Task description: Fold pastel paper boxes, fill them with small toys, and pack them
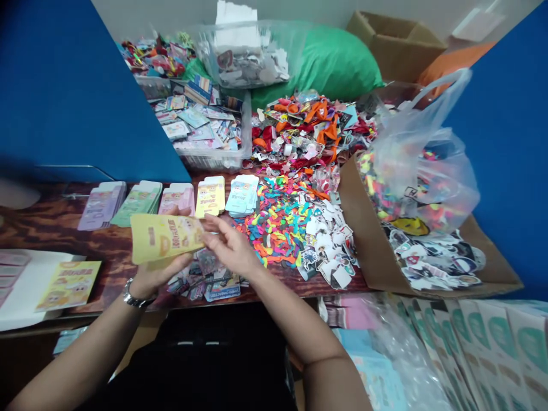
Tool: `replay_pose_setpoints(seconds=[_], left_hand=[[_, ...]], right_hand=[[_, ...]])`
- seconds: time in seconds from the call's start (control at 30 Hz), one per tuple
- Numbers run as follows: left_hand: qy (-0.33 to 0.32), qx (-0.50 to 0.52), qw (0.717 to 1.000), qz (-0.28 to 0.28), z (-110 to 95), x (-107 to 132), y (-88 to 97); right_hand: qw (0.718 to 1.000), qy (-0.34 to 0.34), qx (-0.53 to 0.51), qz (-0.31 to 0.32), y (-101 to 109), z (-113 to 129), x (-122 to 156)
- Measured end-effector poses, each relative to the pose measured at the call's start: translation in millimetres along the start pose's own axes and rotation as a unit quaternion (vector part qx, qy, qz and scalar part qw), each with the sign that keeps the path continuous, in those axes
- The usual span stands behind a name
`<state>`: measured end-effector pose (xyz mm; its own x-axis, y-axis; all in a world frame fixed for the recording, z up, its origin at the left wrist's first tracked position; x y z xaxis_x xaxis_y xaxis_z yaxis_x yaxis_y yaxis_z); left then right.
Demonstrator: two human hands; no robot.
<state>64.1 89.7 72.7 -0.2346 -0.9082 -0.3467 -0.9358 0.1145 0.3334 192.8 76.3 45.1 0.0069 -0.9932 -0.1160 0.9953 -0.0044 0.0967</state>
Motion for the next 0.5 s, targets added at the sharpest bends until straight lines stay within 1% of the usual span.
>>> replay_pose_setpoints(seconds=[0.03, 0.07, 0.1, 0.13, 0.17, 0.2, 0.23, 0.27, 0.33, 0.4, 0.47, 0.5], left_hand=[[0.018, 0.007, 1.0, -0.013, 6, 1, 7.2], [0.039, 0.016, 0.999, -0.025, 12, 3, 13.9], [0.062, 0.028, 0.997, -0.035, 18, 4, 18.9], [0.082, 0.042, 0.995, -0.039, 23, 5, 21.5], [0.098, 0.058, 0.993, -0.04, 27, 5, 22.0], [0.113, 0.072, 0.99, -0.036, 30, 6, 20.4], [0.124, 0.085, 0.988, -0.03, 31, 6, 18.0], [0.132, 0.096, 0.986, -0.023, 32, 6, 15.3], [0.147, 0.102, 0.984, 0.004, 34, 7, 8.7], [0.156, 0.087, 0.983, 0.044, 36, 9, 2.8], [0.151, 0.06, 0.984, 0.076, 38, 10, 0.0], [0.145, 0.046, 0.985, 0.08, 40, 10, 0.4]], right_hand=[[0.995, 0.037, 0.087, 0.027, 0, 0, 2], [0.979, 0.072, 0.182, 0.053, 0, -2, 4], [0.953, 0.098, 0.277, 0.08, 0, -8, 6], [0.92, 0.113, 0.36, 0.107, -1, -17, 8], [0.888, 0.12, 0.424, 0.132, -2, -26, 11], [0.862, 0.12, 0.47, 0.149, -2, -35, 13], [0.844, 0.118, 0.499, 0.159, -3, -42, 14], [0.833, 0.118, 0.515, 0.162, -4, -47, 16], [0.826, 0.126, 0.525, 0.16, -6, -50, 18], [0.827, 0.133, 0.526, 0.147, -7, -50, 19], [0.836, 0.132, 0.517, 0.124, -2, -46, 20], [0.848, 0.127, 0.502, 0.112, 3, -43, 21]])
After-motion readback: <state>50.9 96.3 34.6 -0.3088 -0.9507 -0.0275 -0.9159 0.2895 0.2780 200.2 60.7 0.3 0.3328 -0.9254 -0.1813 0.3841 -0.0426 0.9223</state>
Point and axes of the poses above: each hand's wrist, its own x-axis away from the middle knuckle, its own y-axis out of the back of the hand, z = x × y, the point moved 10 cm from there along -x, towards the middle knuckle, and after that the axes turned 9 degrees about -z, right-handed, at the moved point
